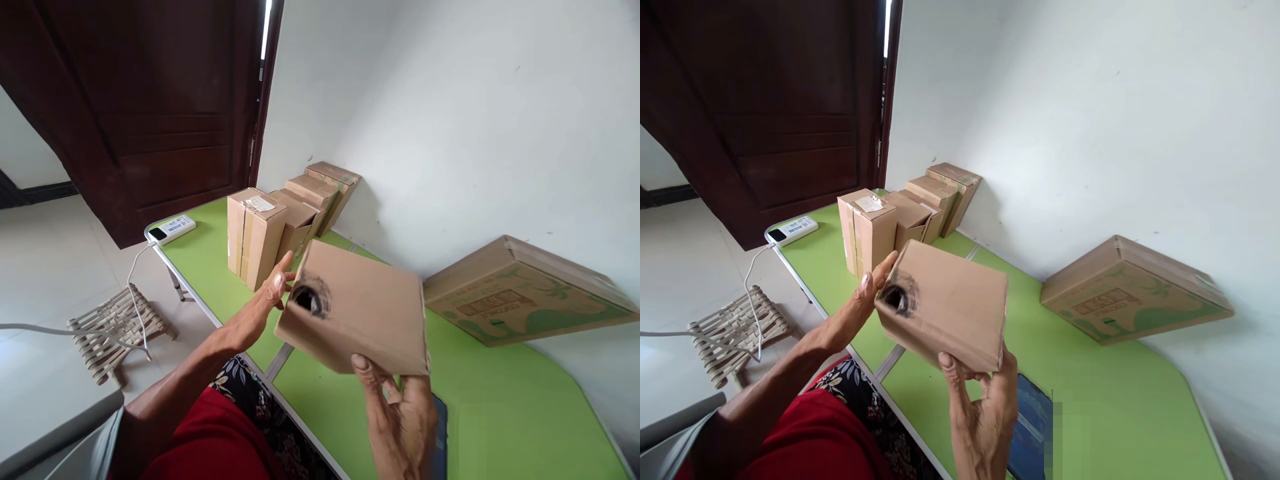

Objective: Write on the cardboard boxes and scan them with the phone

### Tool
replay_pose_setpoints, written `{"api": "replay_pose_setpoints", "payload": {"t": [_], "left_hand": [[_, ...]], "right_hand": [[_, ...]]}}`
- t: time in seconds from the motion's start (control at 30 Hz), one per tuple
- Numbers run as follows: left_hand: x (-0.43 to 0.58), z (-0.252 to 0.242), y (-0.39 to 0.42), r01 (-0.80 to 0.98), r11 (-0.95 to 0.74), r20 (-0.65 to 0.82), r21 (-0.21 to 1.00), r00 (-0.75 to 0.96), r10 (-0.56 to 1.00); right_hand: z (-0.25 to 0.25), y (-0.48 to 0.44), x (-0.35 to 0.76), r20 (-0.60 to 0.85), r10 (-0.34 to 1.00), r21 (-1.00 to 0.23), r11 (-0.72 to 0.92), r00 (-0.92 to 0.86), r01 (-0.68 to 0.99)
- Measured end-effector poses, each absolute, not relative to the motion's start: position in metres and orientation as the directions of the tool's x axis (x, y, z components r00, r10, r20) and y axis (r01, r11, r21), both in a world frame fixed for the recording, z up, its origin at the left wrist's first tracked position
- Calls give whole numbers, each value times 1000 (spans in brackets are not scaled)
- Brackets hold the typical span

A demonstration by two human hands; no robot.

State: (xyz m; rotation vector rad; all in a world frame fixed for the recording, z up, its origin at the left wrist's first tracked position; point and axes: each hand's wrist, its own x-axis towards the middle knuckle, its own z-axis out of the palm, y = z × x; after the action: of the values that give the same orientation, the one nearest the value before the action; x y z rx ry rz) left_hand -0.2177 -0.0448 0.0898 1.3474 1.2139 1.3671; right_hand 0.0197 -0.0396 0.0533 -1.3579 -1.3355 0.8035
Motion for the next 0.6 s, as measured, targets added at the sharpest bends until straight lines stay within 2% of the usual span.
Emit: {"api": "replay_pose_setpoints", "payload": {"t": [0.1,0.3,0.43,0.6], "left_hand": [[-217,93,-41,61,-232,231,971,19,973],[-215,85,-5,97,-362,369,927,-70,927],[-207,85,9,184,-367,385,912,-75,920],[-186,96,10,240,-445,426,863,128,896]], "right_hand": [[59,-48,10,160,982,-977,143,98,161],[51,-67,-7,82,996,-987,77,-28,-141],[26,-72,-11,14,1000,-990,14,2,-140],[8,-71,-25,57,988,-986,78,140,-147]]}}
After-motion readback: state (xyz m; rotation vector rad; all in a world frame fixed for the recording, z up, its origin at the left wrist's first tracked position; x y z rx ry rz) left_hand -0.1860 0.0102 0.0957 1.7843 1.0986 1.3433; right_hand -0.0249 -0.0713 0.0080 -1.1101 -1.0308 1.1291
